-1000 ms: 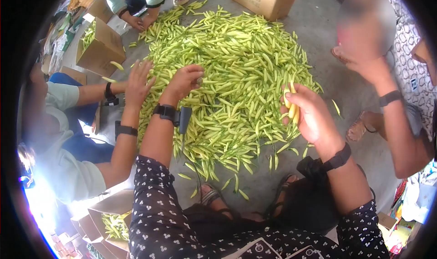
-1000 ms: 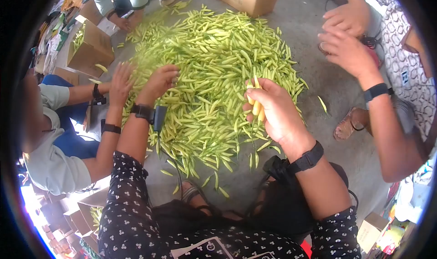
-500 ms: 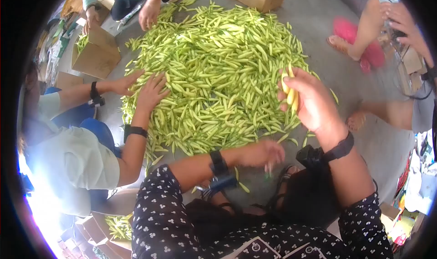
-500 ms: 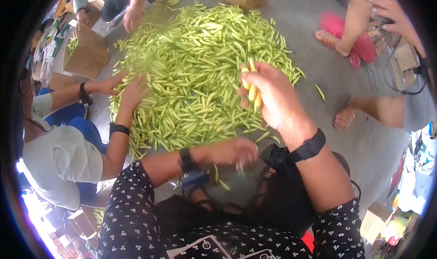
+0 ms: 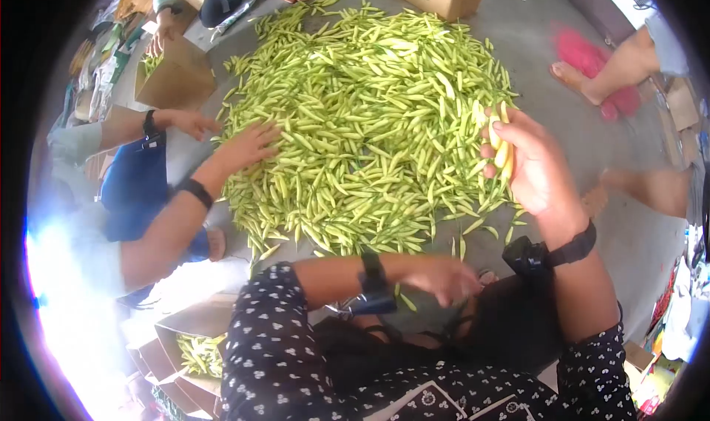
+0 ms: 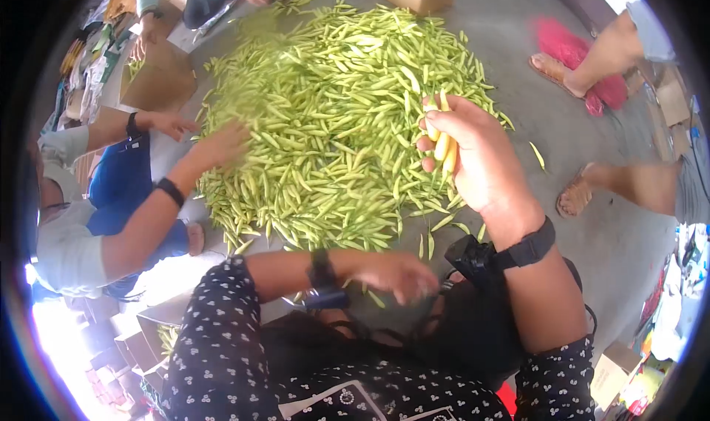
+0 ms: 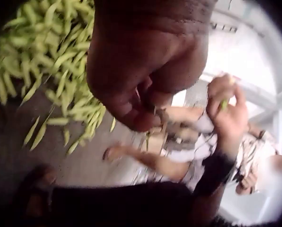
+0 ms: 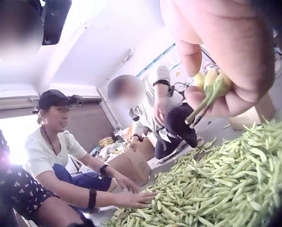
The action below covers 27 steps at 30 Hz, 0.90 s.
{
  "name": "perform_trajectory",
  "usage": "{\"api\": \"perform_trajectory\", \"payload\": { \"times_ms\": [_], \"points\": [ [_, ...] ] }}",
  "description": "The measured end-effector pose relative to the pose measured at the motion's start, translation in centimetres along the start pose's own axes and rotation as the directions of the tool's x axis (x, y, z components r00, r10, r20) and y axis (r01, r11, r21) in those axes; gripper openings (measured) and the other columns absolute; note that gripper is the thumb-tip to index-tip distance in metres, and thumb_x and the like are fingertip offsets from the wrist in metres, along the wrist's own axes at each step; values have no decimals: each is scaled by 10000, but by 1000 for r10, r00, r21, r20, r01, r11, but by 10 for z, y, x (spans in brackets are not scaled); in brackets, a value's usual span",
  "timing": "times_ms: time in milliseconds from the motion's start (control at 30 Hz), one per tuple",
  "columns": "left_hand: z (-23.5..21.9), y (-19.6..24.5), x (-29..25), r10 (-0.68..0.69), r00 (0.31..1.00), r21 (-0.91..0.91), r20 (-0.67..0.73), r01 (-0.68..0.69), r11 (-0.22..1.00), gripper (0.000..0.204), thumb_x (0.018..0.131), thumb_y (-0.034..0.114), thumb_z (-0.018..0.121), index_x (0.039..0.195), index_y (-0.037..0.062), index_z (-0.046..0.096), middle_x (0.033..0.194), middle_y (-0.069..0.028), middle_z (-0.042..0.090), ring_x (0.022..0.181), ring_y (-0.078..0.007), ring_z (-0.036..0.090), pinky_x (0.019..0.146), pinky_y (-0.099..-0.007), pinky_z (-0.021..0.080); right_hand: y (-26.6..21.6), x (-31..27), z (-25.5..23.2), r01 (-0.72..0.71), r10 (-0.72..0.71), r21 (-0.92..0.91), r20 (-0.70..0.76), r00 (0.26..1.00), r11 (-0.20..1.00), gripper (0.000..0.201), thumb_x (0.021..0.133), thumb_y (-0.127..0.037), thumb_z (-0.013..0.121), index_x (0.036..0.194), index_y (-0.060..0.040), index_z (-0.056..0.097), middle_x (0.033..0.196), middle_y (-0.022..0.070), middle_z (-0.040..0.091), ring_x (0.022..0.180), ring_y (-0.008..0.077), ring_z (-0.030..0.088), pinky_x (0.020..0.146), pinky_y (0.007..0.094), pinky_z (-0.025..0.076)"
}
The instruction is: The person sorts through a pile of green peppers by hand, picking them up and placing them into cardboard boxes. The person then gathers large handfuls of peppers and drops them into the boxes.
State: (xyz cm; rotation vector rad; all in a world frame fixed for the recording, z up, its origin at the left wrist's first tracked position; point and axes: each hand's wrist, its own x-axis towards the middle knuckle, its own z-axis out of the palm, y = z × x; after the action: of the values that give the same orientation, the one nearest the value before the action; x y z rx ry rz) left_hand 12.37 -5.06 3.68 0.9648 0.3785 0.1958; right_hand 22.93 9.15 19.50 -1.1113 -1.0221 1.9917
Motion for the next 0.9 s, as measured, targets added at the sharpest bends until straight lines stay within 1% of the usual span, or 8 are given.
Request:
{"api": "perform_trajectory", "payload": {
  "times_ms": [33, 67, 133, 267, 400, 467, 733, 900],
  "points": [
    [8, -7, 8, -77, 995, 359, 69, 47, 932, 538, 732, 135, 693, 1236, 85, 509, 1273, -138, 485, 1082, -295, 532, 906, -476, 426, 0, -1, 1, 2, -2, 1, -11, 1000, 1000, 207, 839, -164, 593, 1012, -56, 559, 834, 28, 549, 718, 145, 567, 568, 281, 453],
    [1, -13, 10, -76, 995, 357, 67, 47, 933, 538, 732, 135, 693, 1236, 85, 509, 1273, -138, 485, 1082, -295, 532, 906, -476, 426, 1, -2, 1, 1, -1, 1, -23, 1000, 1000, 201, 840, -162, 593, 1009, -60, 561, 830, 26, 549, 717, 144, 564, 567, 280, 451],
    [-24, 2, 2, 91, 977, 938, -195, 159, 308, 781, 621, 235, 801, 1312, 163, 444, 1422, -124, 336, 1252, -334, 385, 914, -576, 373, 1, -3, 0, 2, -2, 3, -12, 1000, 1000, 198, 841, -159, 593, 1012, -63, 561, 832, 23, 548, 717, 142, 561, 565, 279, 447],
    [-101, -6, -51, 318, 752, 795, -578, 606, 12, 1060, 421, 378, 881, 1355, 283, 389, 1492, -114, 191, 1345, -421, 193, 969, -689, 257, 2, -3, -2, -1, 1, 14, -18, 1000, 1000, 191, 846, -157, 589, 1014, -68, 562, 833, 16, 545, 712, 139, 554, 567, 278, 440],
    [-92, -3, -87, 148, 708, 722, -690, 689, 70, 1110, 409, 385, 886, 1379, 308, 351, 1509, -114, 137, 1346, -441, 166, 983, -711, 220, 0, -4, -3, 4, -4, 6, -28, 1000, 1000, 190, 850, -160, 586, 1016, -69, 562, 832, 14, 544, 710, 139, 552, 576, 280, 441],
    [-74, -13, -90, 122, 763, 764, -635, 644, -52, 1144, 399, 383, 890, 1395, 318, 329, 1515, -104, 127, 1340, -450, 176, 976, -706, 242, 0, -6, -1, 23, -23, -4, -27, 999, 1000, 192, 851, -160, 584, 1018, -69, 563, 831, 14, 545, 714, 138, 552, 581, 283, 441],
    [-112, -19, -88, 140, 749, 758, -647, 652, 14, 962, 473, 315, 859, 1333, 314, 429, 1498, -104, 185, 1316, -461, 228, 937, -673, 321, 4, -4, 8, 7, -8, -37, -37, 999, 999, 206, 845, -163, 588, 1019, -56, 561, 841, 26, 547, 730, 144, 560, 580, 286, 450],
    [-100, -16, -90, 234, 746, 737, -624, 661, -141, 750, 580, 176, 754, 1274, 287, 490, 1459, -105, 274, 1272, -458, 310, 885, -598, 402, 4, -2, 6, 7, -10, -48, -45, 999, 999, 206, 840, -158, 590, 1013, -51, 557, 832, 27, 547, 729, 150, 564, 573, 289, 450]
  ]
}}
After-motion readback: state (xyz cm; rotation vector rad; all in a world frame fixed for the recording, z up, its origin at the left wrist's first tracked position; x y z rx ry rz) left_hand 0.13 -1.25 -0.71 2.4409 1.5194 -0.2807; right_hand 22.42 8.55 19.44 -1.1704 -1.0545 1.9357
